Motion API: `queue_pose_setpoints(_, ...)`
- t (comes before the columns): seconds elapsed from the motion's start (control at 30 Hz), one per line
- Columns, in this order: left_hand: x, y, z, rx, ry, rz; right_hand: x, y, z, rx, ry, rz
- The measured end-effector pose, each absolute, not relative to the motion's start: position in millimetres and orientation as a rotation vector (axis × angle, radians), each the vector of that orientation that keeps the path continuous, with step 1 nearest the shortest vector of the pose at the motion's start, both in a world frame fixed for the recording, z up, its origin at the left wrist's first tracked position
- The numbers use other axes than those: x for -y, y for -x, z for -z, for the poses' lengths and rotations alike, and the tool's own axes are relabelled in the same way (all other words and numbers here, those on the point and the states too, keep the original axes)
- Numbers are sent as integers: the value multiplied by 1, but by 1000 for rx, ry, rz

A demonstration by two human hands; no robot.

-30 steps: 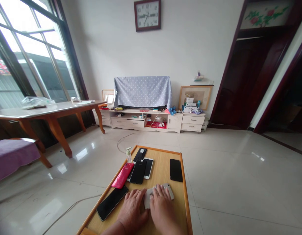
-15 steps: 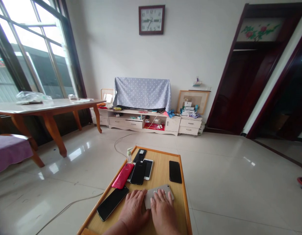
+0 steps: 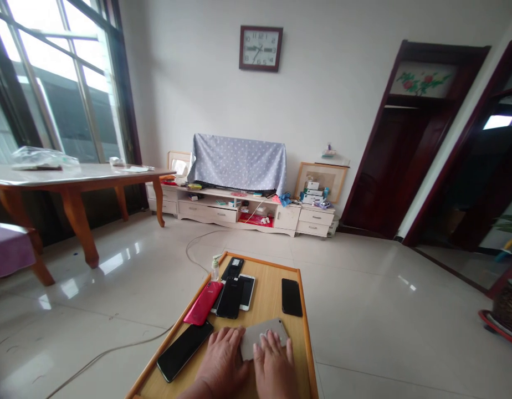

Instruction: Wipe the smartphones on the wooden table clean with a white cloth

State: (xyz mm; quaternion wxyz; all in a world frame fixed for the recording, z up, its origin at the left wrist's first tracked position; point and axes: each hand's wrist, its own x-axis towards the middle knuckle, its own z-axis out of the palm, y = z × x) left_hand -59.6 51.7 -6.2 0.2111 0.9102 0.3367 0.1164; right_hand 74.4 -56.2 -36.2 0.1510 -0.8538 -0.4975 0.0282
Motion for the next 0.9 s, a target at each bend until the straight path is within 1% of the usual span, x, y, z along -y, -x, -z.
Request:
queue_pose_setpoints(0.17,-55,60,14,-948,-2513,-274,50,-41,39,1631,2277,-166)
queue_pose_setpoints(0.43,-49,61,3,-940,-2547,-352,71,-97,39,1355,2595,-16)
queue_pose_setpoints(0.53,-49,62,1,-966,-2543,-300,65,-83,48,1434,2559,-8)
queue_pose_setpoints(0.67,-49,63,-1,-979,-2522,-218,59,-61,56,1636,2372,-64)
queue_pose_setpoints(0.9,-48,67,-5,-957,-2549,-299,65,-87,49,1404,2540,9)
